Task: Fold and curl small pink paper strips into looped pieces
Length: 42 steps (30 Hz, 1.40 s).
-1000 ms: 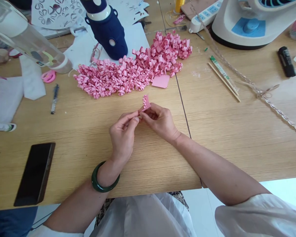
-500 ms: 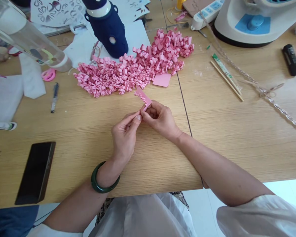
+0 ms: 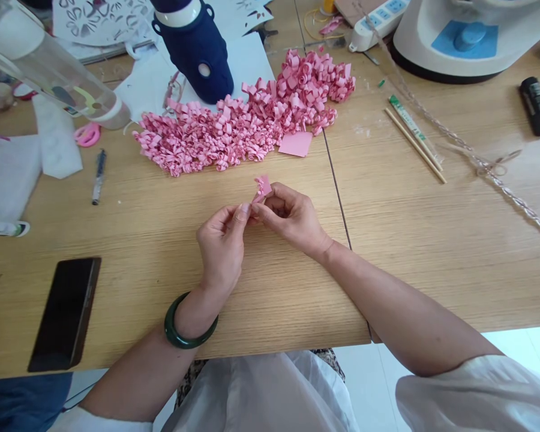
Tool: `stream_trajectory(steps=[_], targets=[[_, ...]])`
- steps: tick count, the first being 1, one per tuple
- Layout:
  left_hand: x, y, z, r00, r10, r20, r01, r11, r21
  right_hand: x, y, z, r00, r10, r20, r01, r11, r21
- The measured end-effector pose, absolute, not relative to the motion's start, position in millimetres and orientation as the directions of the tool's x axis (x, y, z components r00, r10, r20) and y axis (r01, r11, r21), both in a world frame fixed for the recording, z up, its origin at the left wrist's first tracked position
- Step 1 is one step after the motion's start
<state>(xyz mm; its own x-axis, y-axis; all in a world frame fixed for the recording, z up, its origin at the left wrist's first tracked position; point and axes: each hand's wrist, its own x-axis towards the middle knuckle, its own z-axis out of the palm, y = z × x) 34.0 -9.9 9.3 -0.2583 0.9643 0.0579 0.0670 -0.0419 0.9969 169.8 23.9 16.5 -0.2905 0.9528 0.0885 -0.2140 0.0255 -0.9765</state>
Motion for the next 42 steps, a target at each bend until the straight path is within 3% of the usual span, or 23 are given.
stream_trajectory(steps=[13,24,42], targets=[[33.8,-9.9,12.5,-0.255,0.961,0.103,0.148,-0.067,0.987,168.5,24.5,13.8,-0.228,0.972,0.061,-0.148,0.028,-0.989],[33.5,-8.9,5.3,-0.22,0.975,-0.004,-0.055,-0.008,0.998,170.8,26.0,13.1,-0.196,0.98,0.031,-0.133,0.004,-0.991],[34.8,-8.9,7.8,-0.233,0.972,0.004,-0.058,-0.018,0.998,171.7,24.6,12.4,-0.195,0.98,0.047,-0.087,0.03,-0.996]])
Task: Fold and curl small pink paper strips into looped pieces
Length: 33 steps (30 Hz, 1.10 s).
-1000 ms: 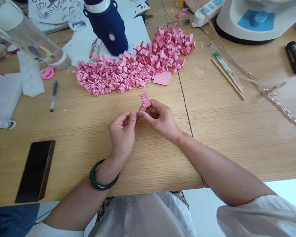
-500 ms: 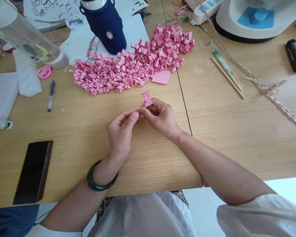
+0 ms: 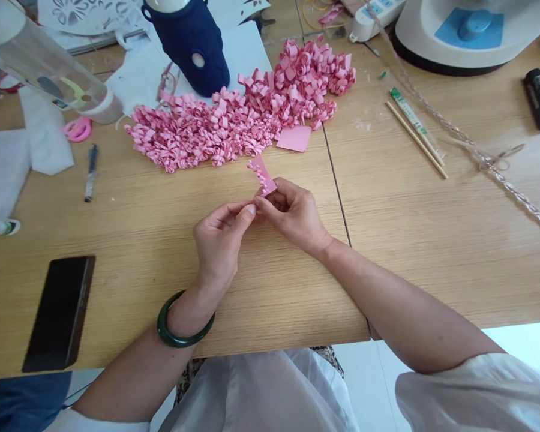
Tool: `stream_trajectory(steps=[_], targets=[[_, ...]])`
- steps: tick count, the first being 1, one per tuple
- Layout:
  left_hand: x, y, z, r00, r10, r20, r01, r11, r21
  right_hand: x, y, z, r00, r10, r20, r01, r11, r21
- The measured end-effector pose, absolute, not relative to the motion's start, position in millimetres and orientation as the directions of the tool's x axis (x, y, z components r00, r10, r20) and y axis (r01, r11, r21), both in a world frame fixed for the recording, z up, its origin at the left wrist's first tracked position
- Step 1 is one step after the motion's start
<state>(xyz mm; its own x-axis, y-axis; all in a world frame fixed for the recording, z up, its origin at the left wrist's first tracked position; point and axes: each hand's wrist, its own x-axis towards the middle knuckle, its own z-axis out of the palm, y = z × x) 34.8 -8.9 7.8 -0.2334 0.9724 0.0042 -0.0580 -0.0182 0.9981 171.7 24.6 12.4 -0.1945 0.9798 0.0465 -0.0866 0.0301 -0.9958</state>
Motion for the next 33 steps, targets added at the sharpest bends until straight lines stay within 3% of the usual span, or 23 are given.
stream_trajectory(steps=[16,25,33], targets=[[33.1,-6.8,6.4,-0.243,0.968,0.058,0.012,-0.057,0.998,171.0,23.1,12.4,-0.189,0.98,0.064,-0.074,0.051,-0.996],[34.9,-6.4,15.6,-0.301,0.949,0.095,0.138,-0.055,0.989,170.6,21.2,9.0,-0.224,0.971,0.082,-0.072,0.067,-0.995],[32.8,-6.3,11.5,-0.278,0.96,0.046,0.016,-0.043,0.999,170.1,23.7,0.8,-0.226,0.963,0.147,0.025,0.156,-0.987]])
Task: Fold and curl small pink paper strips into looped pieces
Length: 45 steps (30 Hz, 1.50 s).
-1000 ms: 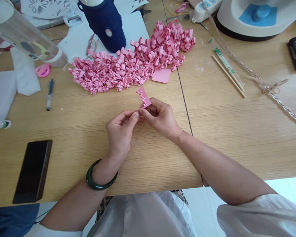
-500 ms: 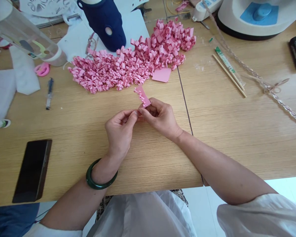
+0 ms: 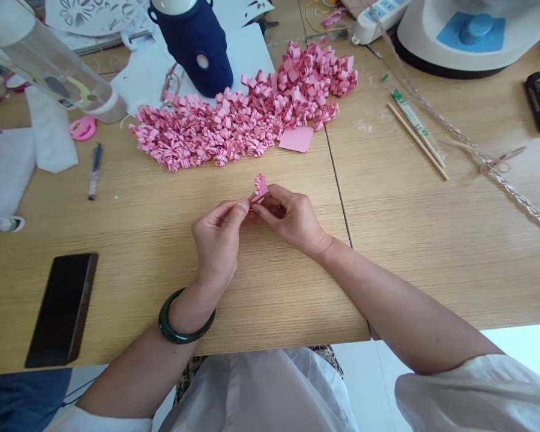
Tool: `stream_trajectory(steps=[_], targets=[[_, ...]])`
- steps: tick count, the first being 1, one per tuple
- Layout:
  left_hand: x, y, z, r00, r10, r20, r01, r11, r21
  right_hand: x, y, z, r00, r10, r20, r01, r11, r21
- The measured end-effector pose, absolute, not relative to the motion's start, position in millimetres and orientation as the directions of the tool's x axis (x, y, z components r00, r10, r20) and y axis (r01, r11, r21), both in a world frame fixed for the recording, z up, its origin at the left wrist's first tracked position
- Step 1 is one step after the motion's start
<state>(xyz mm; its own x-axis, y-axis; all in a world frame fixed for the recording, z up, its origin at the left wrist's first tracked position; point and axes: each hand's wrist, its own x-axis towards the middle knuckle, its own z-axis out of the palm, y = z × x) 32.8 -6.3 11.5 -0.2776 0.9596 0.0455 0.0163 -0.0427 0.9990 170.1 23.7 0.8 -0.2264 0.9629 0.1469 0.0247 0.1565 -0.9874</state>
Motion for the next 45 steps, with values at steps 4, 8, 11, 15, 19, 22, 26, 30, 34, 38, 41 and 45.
stream_trajectory(steps=[4,8,11,15,19,22,26,30,34,38,41,45], targets=[[33.7,-6.9,14.0,-0.251,0.965,0.075,0.067,-0.06,0.996,170.7,24.9,2.4,-0.222,0.964,0.147,-0.016,0.147,-0.989],[33.7,-7.9,12.6,-0.225,0.971,0.078,0.028,-0.074,0.997,170.3,26.9,6.6,-0.254,0.962,0.104,-0.161,0.064,-0.985],[33.7,-9.8,9.7,-0.179,0.979,0.093,0.004,-0.094,0.996,171.0,28.4,8.2,-0.246,0.967,0.064,-0.196,0.015,-0.981],[35.9,-11.8,8.7,-0.147,0.988,0.056,-0.062,-0.066,0.996,171.9,28.3,8.0,-0.201,0.977,0.074,-0.187,0.036,-0.982],[38.3,-10.3,10.3,-0.192,0.979,-0.063,-0.19,0.026,0.981,170.9,26.0,7.7,-0.196,0.969,0.149,-0.18,0.114,-0.977],[37.5,-8.6,11.2,-0.248,0.965,-0.09,-0.203,0.04,0.978,170.0,24.3,7.4,-0.222,0.96,0.169,-0.16,0.135,-0.978],[34.7,-6.8,11.1,-0.298,0.954,-0.034,-0.103,0.004,0.995,169.7,22.4,7.4,-0.23,0.961,0.151,-0.105,0.13,-0.986],[33.7,-4.2,9.8,-0.328,0.945,0.001,-0.061,-0.023,0.998,170.3,20.8,11.8,-0.232,0.962,0.144,-0.058,0.134,-0.989],[32.7,-2.5,8.7,-0.335,0.942,0.007,-0.046,-0.023,0.999,171.9,20.8,17.7,-0.237,0.964,0.118,-0.044,0.11,-0.993],[31.0,-3.0,9.2,-0.32,0.947,0.01,0.013,-0.006,1.0,172.9,23.2,17.6,-0.176,0.982,0.067,-0.033,0.062,-0.998],[29.9,-4.3,9.5,-0.269,0.963,-0.006,-0.01,0.003,1.0,173.1,25.2,15.1,-0.161,0.985,0.056,-0.04,0.05,-0.998],[28.8,-5.3,7.4,-0.217,0.975,-0.041,-0.101,0.019,0.995,173.4,26.4,13.3,-0.149,0.987,0.065,-0.058,0.057,-0.997]])
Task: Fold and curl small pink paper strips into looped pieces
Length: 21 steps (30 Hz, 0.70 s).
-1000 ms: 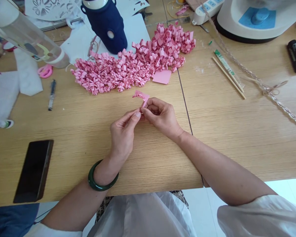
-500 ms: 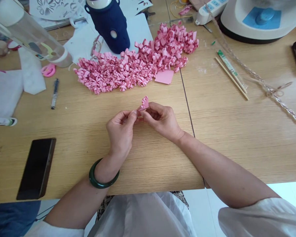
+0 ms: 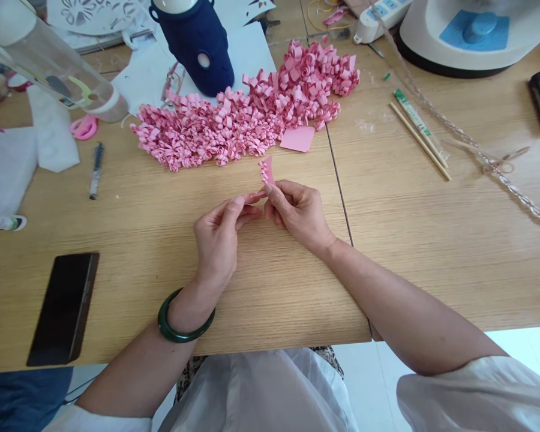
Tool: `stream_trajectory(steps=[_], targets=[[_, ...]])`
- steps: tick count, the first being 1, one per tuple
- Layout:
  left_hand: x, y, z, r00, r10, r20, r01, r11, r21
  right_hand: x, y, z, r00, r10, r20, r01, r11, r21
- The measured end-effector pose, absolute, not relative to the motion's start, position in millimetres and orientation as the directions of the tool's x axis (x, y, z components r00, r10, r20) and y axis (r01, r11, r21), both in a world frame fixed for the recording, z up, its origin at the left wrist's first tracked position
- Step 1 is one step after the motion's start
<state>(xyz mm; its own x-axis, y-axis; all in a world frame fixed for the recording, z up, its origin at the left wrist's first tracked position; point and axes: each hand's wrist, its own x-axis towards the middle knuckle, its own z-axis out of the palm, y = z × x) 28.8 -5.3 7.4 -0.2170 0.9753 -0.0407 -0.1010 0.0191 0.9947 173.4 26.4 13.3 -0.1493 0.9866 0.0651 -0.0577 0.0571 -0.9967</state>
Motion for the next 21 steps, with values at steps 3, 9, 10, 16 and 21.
stream_trajectory(steps=[3,9,10,16,21], targets=[[28.8,-4.7,5.4,-0.21,0.977,-0.044,-0.143,0.014,0.99,173.7,26.4,13.2,-0.144,0.987,0.076,-0.078,0.065,-0.995],[31.8,-4.6,8.7,-0.196,0.98,-0.039,-0.16,0.008,0.987,173.5,26.3,15.4,-0.145,0.988,0.063,-0.07,0.053,-0.996],[32.2,-4.9,9.6,-0.194,0.981,-0.027,-0.153,-0.003,0.988,173.4,26.2,15.9,-0.144,0.988,0.061,-0.059,0.053,-0.997],[29.7,-5.2,8.7,-0.235,0.97,0.058,-0.022,-0.065,0.998,172.8,25.8,16.6,-0.183,0.981,0.067,-0.035,0.061,-0.998],[27.6,-3.8,5.5,-0.256,0.965,0.048,0.006,-0.048,0.999,173.2,25.6,15.4,-0.189,0.98,0.061,-0.022,0.058,-0.998]])
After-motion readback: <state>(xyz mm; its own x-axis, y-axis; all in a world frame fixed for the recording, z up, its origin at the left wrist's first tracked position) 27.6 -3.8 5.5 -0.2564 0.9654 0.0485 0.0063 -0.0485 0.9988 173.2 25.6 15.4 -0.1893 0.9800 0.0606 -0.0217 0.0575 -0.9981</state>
